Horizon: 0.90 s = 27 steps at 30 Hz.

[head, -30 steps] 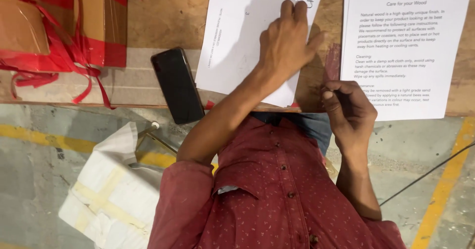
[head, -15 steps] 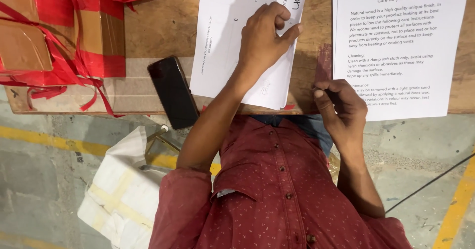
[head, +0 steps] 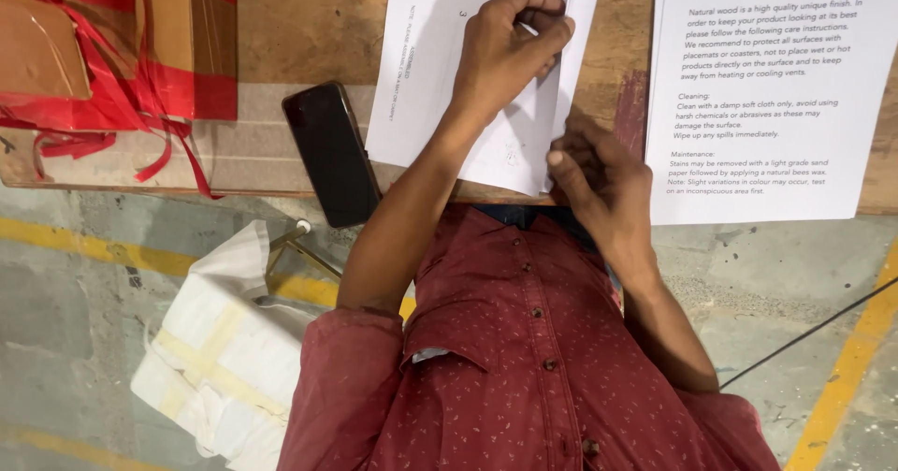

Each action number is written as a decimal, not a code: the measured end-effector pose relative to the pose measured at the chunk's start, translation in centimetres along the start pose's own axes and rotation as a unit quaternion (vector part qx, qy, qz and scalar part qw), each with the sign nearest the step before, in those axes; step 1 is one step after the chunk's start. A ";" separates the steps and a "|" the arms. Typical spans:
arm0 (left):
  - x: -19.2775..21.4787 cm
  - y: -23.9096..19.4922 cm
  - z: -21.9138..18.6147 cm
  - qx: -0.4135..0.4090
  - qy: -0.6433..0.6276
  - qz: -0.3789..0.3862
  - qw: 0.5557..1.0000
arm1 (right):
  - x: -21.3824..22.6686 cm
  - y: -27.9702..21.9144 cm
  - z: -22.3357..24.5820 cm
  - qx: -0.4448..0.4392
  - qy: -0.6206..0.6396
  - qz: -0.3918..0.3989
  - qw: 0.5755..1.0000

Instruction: Packing instruction manuals and hardware components into small red branded hardware bags.

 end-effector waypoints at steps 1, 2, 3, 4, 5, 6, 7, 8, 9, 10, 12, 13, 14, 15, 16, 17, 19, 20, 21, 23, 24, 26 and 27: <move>0.0 0.0 0.1 -0.001 0.003 -0.002 1.000 | -0.3 0.6 0.0 -0.042 0.043 -0.003 0.998; 0.0 0.0 0.2 -0.003 0.006 -0.005 1.000 | -0.7 1.1 0.0 -0.083 0.086 -0.006 0.993; 0.1 0.0 0.2 -0.004 0.004 -0.007 1.000 | -0.8 1.3 -0.1 -0.083 0.083 -0.004 0.993; 0.1 0.0 0.3 0.003 0.000 -0.007 1.000 | -1.0 1.5 -0.4 -0.095 0.038 0.007 0.995; 0.1 0.1 0.5 0.010 -0.003 -0.007 1.000 | -1.2 1.7 -0.7 -0.107 -0.008 0.017 0.994; 0.2 0.1 0.7 0.010 -0.006 -0.009 1.000 | -1.3 1.6 -1.2 -0.106 -0.011 0.020 0.994; 0.3 0.1 0.7 -0.008 -0.005 -0.009 1.000 | -1.5 1.8 -0.9 -0.052 0.012 0.022 0.998; 0.3 0.1 0.7 -0.027 -0.004 -0.008 1.000 | -1.6 1.8 -0.6 0.001 0.035 0.025 0.999; 0.4 0.1 0.7 -0.026 -0.007 -0.010 1.000 | -1.6 1.9 -0.4 0.000 0.033 0.028 0.999; 0.4 0.0 0.6 -0.032 -0.011 -0.009 0.999 | -1.6 1.9 -0.9 -0.038 0.056 0.023 0.997; 0.3 0.0 0.8 -0.038 -0.017 -0.009 0.999 | -1.7 1.9 -1.3 -0.077 0.078 0.020 0.994; 0.4 0.1 0.9 -0.039 -0.003 -0.017 0.999 | -1.7 1.8 -1.5 -0.095 0.101 0.015 0.990; 0.4 0.2 1.0 -0.040 0.011 -0.025 0.999 | -1.7 1.8 -1.7 -0.113 0.124 0.011 0.986; 0.5 0.1 1.2 -0.039 0.010 -0.024 0.999 | -1.8 1.8 -2.0 -0.115 0.124 0.011 0.986; 0.5 0.1 1.2 -0.044 0.019 -0.026 0.999 | -1.8 1.9 -2.2 -0.114 0.135 0.010 0.984; 0.6 0.0 1.2 -0.049 0.028 -0.028 0.998 | -1.9 2.0 -2.5 -0.113 0.147 0.009 0.983; 0.8 -0.2 0.5 -0.044 0.034 -0.036 0.998 | -1.8 2.1 -2.4 -0.094 0.153 0.007 0.984; 1.0 -0.4 0.3 -0.039 0.040 -0.043 0.997 | -1.8 2.2 -2.3 -0.075 0.159 0.006 0.984; 0.8 -0.2 1.2 -0.038 0.040 -0.043 0.998 | -1.8 2.2 -2.3 -0.076 0.159 0.006 0.984; 0.2 -0.1 1.7 -0.116 0.093 -0.043 0.988 | -1.7 2.3 -2.3 -0.074 0.147 0.010 0.986; 0.2 -0.3 1.1 -0.115 0.093 -0.042 0.988 | -1.7 2.3 -2.3 -0.076 0.148 0.009 0.986; -0.1 -0.6 0.0 -0.095 0.128 -0.029 0.987 | -1.7 2.3 -2.1 -0.069 0.146 0.014 0.987; -0.1 -0.7 0.1 -0.095 0.128 -0.028 0.987 | -1.6 2.3 -2.1 -0.070 0.147 0.013 0.987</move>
Point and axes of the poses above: each hand's wrist, its own y-axis towards the middle knuckle, its own x-axis out of the back of the hand, z = x × y, the point moved 8 cm from there along y, towards the middle knuckle, and after that the axes turned 5 degrees about x, right-handed, at the moved point
